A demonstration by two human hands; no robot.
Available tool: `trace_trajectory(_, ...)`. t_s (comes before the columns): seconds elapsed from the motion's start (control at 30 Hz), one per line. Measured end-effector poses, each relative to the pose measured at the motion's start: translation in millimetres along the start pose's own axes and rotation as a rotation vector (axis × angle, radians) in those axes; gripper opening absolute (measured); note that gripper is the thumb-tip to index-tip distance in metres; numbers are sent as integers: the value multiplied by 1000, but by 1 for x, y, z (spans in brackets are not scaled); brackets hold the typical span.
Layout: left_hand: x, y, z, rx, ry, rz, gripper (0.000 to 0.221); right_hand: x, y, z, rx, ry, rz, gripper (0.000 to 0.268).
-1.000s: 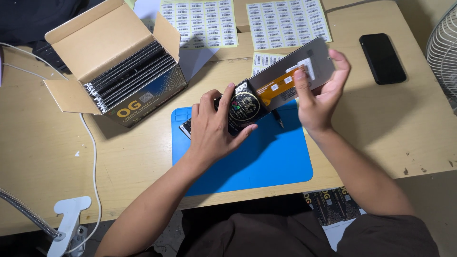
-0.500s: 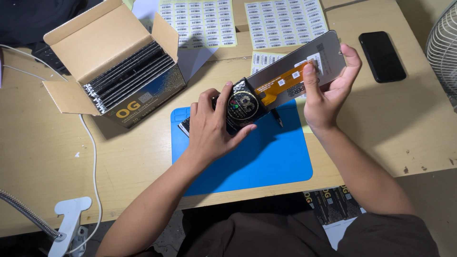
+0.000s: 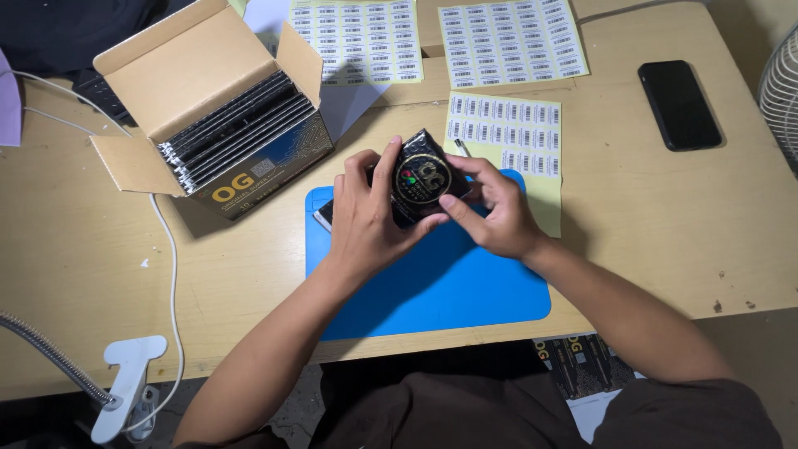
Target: The person is labeling replacement phone screens by applying small stickers and marking them with a pen before packing them into a box.
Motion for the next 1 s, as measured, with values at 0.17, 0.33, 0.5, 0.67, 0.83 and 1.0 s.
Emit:
trace_trajectory(0.17,10,12,15,-205,113,-3,69,1,24,11,-9,-62,62,45)
trace_trajectory(0.33,14,34,56,-95,-124,-82,27,0,27,26,27,-118,112,42)
trace_trajectory(0.5,-11,62,134,419,-717,-259,21,-2,19,43,-55,-156,120,37)
trace_trajectory(0.67,6,109,125,626,-282,99,28,-1,21,35,-41,-121,27,33)
trace_trajectory(0.83,6,144,89,794,-91,200,27,2,7,35,-55,-74,72,34)
trace_trajectory(1.0,5,141,78,788,38,325,42,2,1,33,-41,-46,35,32)
Point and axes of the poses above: each hand's wrist, its own x-axis towards the middle knuckle, its own z-axis out of the back of the hand, y = z × x, the point moved 6 cm from there along x, towards the middle knuckle, and after that the axes turned 13 degrees about y, right-handed, at the moved point
